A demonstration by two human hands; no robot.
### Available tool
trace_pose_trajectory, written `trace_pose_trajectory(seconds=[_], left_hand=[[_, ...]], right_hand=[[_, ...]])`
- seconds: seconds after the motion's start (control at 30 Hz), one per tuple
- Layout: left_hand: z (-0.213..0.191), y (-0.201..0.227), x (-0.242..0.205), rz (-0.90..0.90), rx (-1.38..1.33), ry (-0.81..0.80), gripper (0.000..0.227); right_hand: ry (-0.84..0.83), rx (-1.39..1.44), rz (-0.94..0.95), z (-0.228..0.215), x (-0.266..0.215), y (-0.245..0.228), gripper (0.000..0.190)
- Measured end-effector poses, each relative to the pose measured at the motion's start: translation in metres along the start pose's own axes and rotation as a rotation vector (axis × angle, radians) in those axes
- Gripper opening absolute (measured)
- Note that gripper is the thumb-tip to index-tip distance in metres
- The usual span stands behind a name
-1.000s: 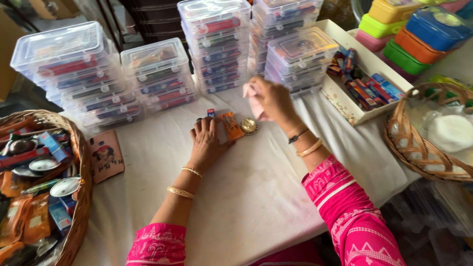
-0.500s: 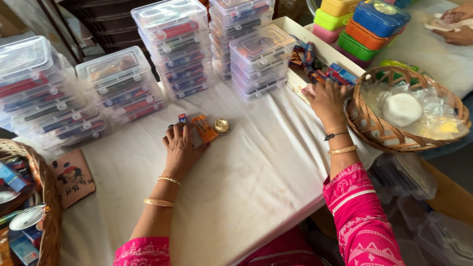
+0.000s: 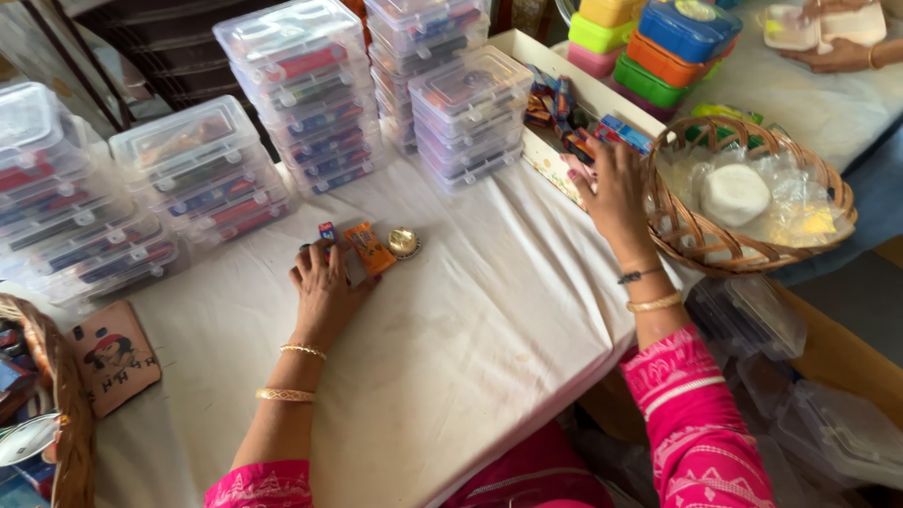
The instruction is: The person wipes small packaged items with a pink cloth and places them into a clear plastic bag. The items include a toothpaste tube, a small orange packet, and a green tube. The person handles each item individually, wiping it before placing it into the bag.
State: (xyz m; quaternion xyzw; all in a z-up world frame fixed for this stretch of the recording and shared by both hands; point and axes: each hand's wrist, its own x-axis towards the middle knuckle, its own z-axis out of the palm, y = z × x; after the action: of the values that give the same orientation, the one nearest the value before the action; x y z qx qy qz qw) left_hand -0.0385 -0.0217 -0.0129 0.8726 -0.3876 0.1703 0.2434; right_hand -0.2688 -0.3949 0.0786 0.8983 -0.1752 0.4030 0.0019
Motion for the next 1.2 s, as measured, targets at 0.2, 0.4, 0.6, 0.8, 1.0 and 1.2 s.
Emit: trace_pose_trajectory(seconds=[0.2,0.4,0.6,0.8,1.0,1.2], left_hand=[[0.005,-0.007,-0.001,0.026,0.041,0.024,0.080],[0.002,-0.007,-0.004,0.040,-0.013,0.014,0.075],[0.002,-0.007,-0.006,0.027,-0.038,-0.007,0.068],[0.002,-0.009,-0.007,0.038,-0.039,-0.034,0.064],[0.004,-0.011,-0.007,0.046,-0.001,-0.040,0.063],[0.008,-0.015,-0.007,0.049,0.004,-0.038,0.061]], right_hand=[[0.564,0.635,0.192,-0.058,-0.078,0.063,0.035],[0.980,0.690,0.486,-0.104,-0.190,0.183,0.042],[0.602,0.527,0.813,-0.083,-0.275,0.218,0.043],[-0.142,0.059,0.425,-0.032,-0.285,0.203,0.025],[-0.411,-0.395,0.215,0.015,-0.328,0.202,0.047],[-0.340,-0.323,0.430,-0.049,-0.305,0.170,0.030]])
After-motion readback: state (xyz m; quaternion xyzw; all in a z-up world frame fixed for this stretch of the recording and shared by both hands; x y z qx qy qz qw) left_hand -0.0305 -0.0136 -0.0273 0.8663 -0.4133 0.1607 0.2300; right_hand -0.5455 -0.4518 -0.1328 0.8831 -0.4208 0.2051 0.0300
